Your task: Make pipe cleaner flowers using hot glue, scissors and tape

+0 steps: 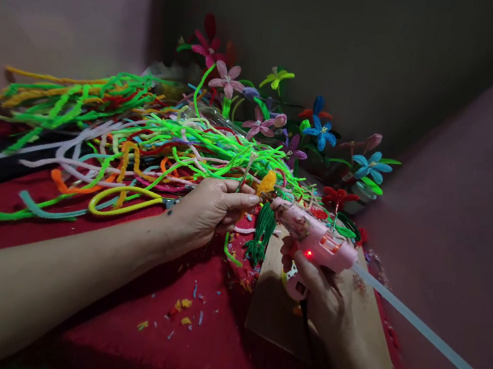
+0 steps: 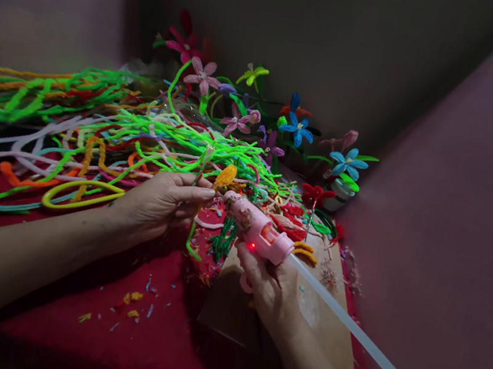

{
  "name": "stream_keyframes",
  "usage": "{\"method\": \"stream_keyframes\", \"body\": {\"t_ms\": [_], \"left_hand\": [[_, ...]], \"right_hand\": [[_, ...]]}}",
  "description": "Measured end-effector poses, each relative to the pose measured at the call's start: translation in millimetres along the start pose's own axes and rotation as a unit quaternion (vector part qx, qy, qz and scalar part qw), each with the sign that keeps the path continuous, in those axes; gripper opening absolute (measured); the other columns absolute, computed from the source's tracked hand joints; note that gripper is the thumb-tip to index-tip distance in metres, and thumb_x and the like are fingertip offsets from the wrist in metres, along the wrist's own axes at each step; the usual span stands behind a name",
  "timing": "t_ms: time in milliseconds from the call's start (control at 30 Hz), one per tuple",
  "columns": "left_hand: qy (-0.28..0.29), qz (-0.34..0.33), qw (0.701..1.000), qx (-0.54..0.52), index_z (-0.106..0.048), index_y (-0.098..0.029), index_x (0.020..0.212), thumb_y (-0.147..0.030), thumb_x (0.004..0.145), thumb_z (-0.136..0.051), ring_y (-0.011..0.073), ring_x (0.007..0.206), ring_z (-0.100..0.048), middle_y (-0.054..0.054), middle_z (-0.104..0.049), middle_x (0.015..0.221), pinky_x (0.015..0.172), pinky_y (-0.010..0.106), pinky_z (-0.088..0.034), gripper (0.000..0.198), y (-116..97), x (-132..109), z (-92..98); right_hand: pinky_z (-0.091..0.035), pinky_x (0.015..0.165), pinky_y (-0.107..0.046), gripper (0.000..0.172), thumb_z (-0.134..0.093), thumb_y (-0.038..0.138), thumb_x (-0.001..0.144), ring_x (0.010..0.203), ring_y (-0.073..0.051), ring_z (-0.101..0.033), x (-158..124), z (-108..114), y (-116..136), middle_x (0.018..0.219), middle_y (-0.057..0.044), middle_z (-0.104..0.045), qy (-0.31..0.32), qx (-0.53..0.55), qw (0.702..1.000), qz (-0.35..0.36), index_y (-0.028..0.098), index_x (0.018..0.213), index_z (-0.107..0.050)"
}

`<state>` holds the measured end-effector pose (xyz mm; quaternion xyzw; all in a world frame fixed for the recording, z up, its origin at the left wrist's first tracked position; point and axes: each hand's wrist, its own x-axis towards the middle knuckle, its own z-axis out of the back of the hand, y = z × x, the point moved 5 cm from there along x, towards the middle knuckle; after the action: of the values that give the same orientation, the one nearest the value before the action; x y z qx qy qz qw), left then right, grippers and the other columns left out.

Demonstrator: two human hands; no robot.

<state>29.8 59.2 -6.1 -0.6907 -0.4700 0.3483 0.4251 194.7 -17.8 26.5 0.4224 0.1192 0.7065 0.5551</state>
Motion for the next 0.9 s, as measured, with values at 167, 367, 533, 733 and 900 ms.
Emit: {"method": "stream_keyframes", "body": {"t_ms": [167,367,533,733,900], "left_hand": [[0.005,0.002,1.0,0.004,-0.056,-0.014,0.071,-0.021,0.073,-0.067,0.0007,0.038,-0.024,-0.007,-0.043,0.055,0.037,0.017,-0.016,0.013,2,0,0.9],[-0.002,-0.007,1.0,0.007,-0.057,-0.014,0.069,-0.017,0.072,-0.065,0.0024,0.039,-0.026,-0.007,-0.039,0.049,0.037,0.017,-0.017,0.01,0,0,1.1],[-0.016,0.009,1.0,-0.004,-0.058,-0.014,0.072,-0.014,0.07,-0.065,0.0021,0.037,-0.025,-0.008,-0.04,0.048,0.037,0.017,-0.017,0.007,-1,-1,-0.8],[-0.013,-0.006,1.0,-0.005,-0.059,-0.014,0.072,-0.013,0.07,-0.066,0.002,0.038,-0.026,-0.007,-0.042,0.049,0.036,0.017,-0.016,0.007,-1,-2,-1.1],[-0.015,0.002,1.0,-0.008,-0.058,-0.014,0.071,-0.015,0.07,-0.067,0.0014,0.037,-0.026,-0.007,-0.042,0.049,0.037,0.016,-0.016,0.009,0,-1,0.1]], "right_hand": [[-0.046,0.047,-0.026,0.02,-0.051,0.025,0.079,0.054,-0.017,-0.056,2,5,4,0.067,-0.005,-0.065,0.017,0.001,1.0,0.006,0.019,0.08,-0.07],[-0.045,0.046,-0.026,0.019,-0.051,0.02,0.077,0.049,-0.016,-0.052,10,10,23,0.057,-0.003,-0.061,0.068,-0.042,0.996,0.027,0.019,0.074,-0.07],[-0.041,0.042,-0.024,0.024,-0.046,0.027,0.082,0.046,-0.016,-0.051,4,2,10,0.049,-0.001,-0.053,0.035,-0.003,0.999,-0.022,0.019,0.076,-0.069],[-0.045,0.047,-0.026,0.02,-0.053,0.028,0.078,0.058,-0.018,-0.058,7,5,18,0.068,-0.006,-0.065,0.039,-0.06,0.997,0.015,0.02,0.071,-0.07],[-0.043,0.042,-0.026,0.022,-0.05,0.027,0.08,0.047,-0.015,-0.051,-1,3,1,0.06,-0.005,-0.061,0.026,-0.024,0.999,0.001,0.018,0.077,-0.07]]}}
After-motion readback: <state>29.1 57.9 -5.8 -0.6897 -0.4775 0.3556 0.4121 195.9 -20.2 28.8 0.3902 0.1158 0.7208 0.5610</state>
